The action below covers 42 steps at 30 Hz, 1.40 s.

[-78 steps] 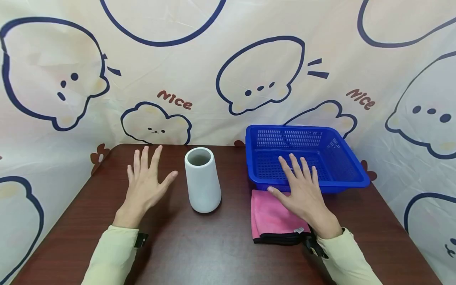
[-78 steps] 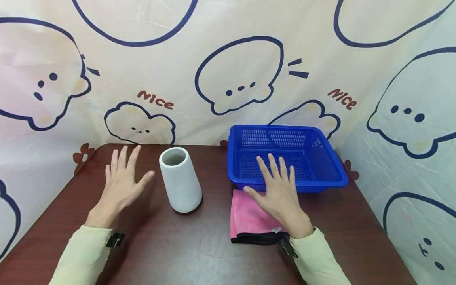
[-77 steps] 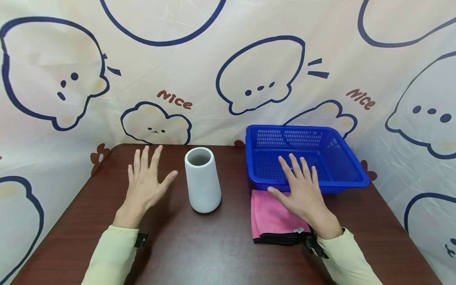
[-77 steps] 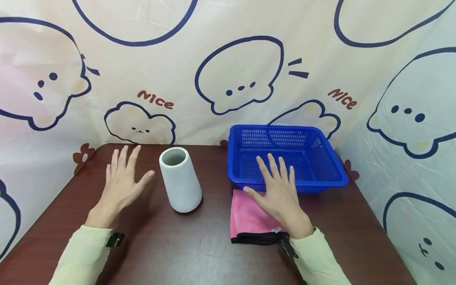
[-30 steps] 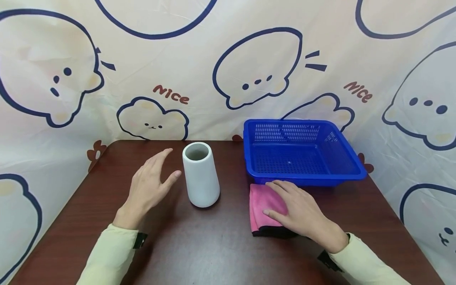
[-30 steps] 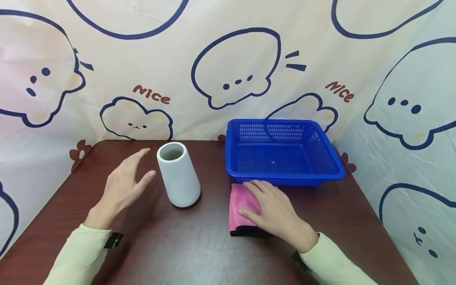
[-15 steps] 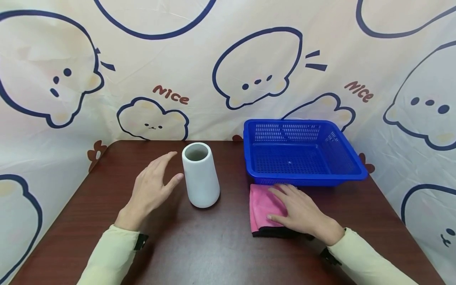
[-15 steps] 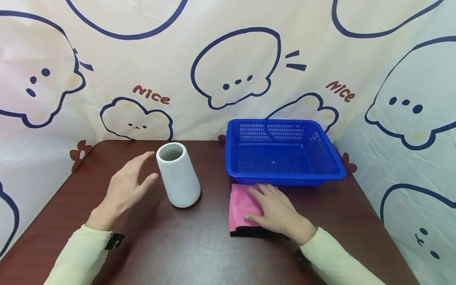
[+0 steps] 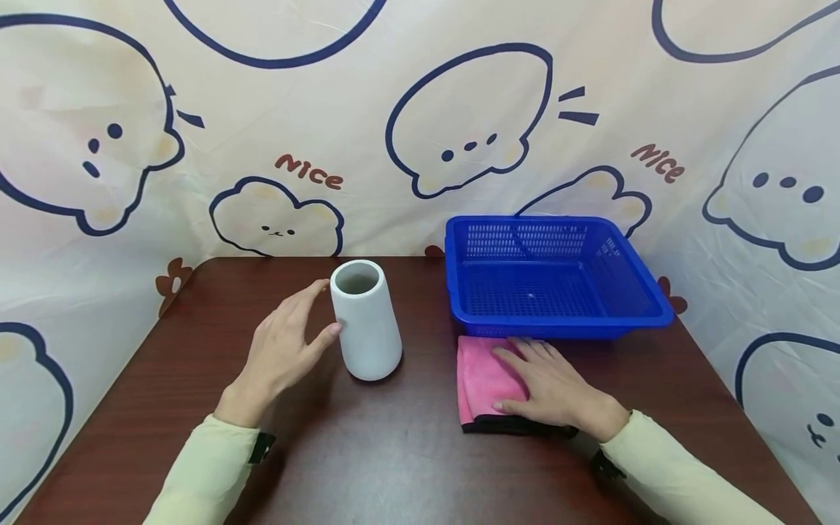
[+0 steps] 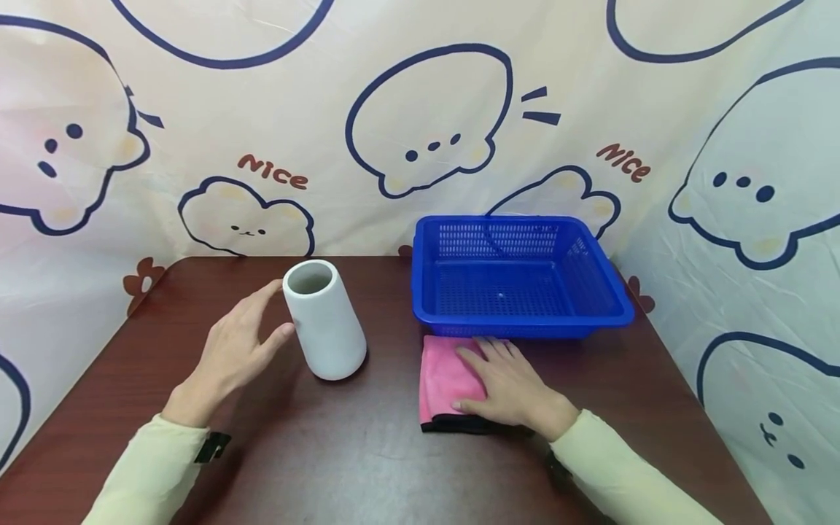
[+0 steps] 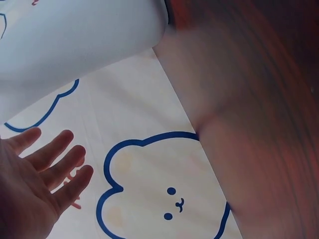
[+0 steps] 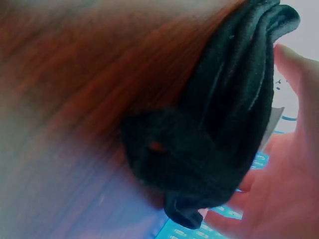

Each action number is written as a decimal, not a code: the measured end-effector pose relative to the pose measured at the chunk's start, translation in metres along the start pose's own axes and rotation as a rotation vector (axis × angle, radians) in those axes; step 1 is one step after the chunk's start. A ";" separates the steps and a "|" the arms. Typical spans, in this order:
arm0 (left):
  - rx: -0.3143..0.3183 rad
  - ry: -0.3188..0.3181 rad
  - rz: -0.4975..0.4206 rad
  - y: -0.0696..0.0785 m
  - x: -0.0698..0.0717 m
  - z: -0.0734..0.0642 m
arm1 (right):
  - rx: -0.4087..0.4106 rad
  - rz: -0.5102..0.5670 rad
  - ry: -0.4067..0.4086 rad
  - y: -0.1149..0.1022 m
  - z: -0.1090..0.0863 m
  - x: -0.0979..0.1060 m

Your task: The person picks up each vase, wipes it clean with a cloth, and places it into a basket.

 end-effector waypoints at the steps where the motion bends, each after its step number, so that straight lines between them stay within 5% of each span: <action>1: -0.001 0.000 -0.001 0.000 0.000 0.000 | 0.010 -0.005 0.003 0.000 0.000 0.001; 29: 0.048 -0.097 -0.057 0.008 -0.014 -0.003 | -0.005 0.044 -0.152 0.000 0.000 -0.010; 42: 0.042 -0.087 -0.067 0.009 -0.012 0.000 | 0.034 0.006 -0.049 0.005 0.005 -0.004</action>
Point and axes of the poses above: each hand's wrist, its own z-axis towards the middle knuckle, its own x-axis out of the back of the hand, y = z × x, the point moved 9 cm from there along z, towards the middle knuckle, and after that the axes turned 2 degrees about z, right-handed, at the moved point
